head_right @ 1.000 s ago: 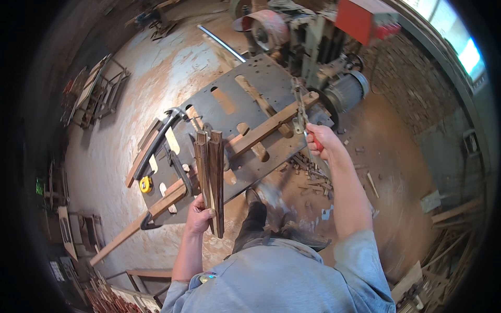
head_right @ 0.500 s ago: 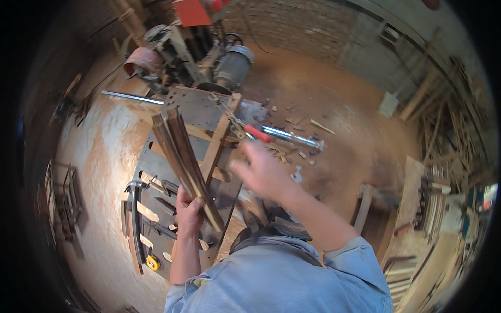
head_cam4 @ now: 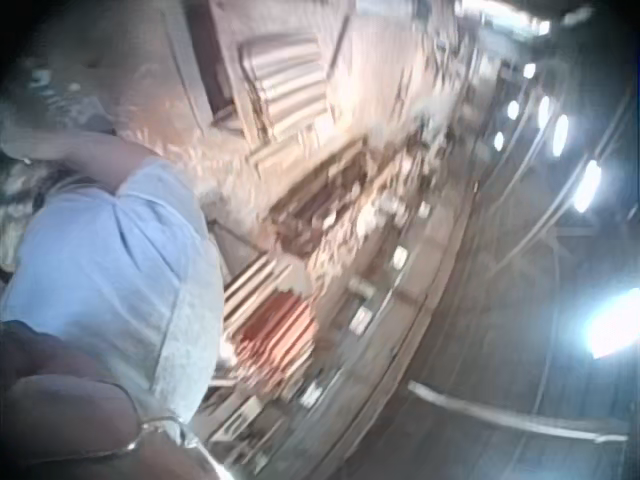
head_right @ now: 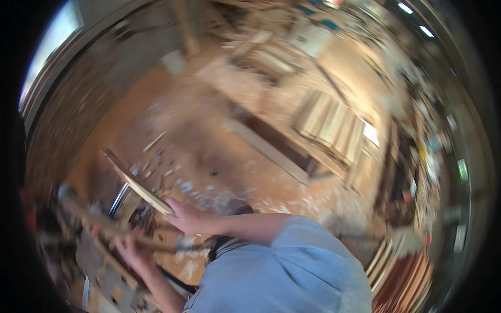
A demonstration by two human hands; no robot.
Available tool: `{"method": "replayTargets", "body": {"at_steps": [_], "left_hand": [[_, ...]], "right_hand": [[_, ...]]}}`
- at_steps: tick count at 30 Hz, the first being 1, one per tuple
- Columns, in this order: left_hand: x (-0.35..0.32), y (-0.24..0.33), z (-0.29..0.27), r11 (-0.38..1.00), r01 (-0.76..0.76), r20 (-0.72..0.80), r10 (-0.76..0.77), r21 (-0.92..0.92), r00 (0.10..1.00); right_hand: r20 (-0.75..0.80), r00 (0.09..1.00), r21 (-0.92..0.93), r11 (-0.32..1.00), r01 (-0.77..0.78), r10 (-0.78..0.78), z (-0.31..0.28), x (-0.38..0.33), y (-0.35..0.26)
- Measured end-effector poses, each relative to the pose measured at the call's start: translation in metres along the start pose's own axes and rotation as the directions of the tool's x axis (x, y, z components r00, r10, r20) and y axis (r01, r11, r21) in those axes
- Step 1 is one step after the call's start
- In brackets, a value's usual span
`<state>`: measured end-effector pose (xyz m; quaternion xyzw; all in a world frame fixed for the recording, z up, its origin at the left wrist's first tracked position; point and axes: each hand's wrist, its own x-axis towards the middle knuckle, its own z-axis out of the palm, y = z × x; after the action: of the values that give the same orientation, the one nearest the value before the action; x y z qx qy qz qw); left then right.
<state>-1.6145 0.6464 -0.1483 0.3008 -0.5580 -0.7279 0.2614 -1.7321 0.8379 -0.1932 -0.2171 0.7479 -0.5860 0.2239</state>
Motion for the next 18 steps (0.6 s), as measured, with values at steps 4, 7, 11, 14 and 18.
{"method": "replayTargets", "body": {"at_steps": [4,7,11,14,18], "left_hand": [[0.005,-0.015,-0.028,0.972,-0.085,-0.088,0.106,0.219,0.990],[-0.008,-0.013,-0.017,0.958,-0.072,-0.125,0.111,0.279,0.986],[-0.009,-0.014,0.043,0.929,0.015,-0.155,0.046,0.370,0.987],[0.015,-0.025,0.063,0.765,-0.226,0.133,0.183,0.604,0.974],[0.013,-0.029,0.120,0.935,-0.025,-0.011,0.031,0.354,0.999]], "right_hand": [[-0.352,0.898,0.133,0.964,-0.231,0.264,-0.118,-0.019,0.026],[-0.579,0.696,0.168,0.898,-0.407,0.423,-0.227,-0.050,0.029],[-0.913,0.323,0.009,0.806,-0.592,0.248,-0.368,-0.077,0.116],[-0.978,0.166,-0.046,0.639,-0.768,0.129,-0.438,-0.089,0.181],[-0.974,0.047,0.088,0.565,-0.820,0.220,-0.476,-0.074,0.215]]}}
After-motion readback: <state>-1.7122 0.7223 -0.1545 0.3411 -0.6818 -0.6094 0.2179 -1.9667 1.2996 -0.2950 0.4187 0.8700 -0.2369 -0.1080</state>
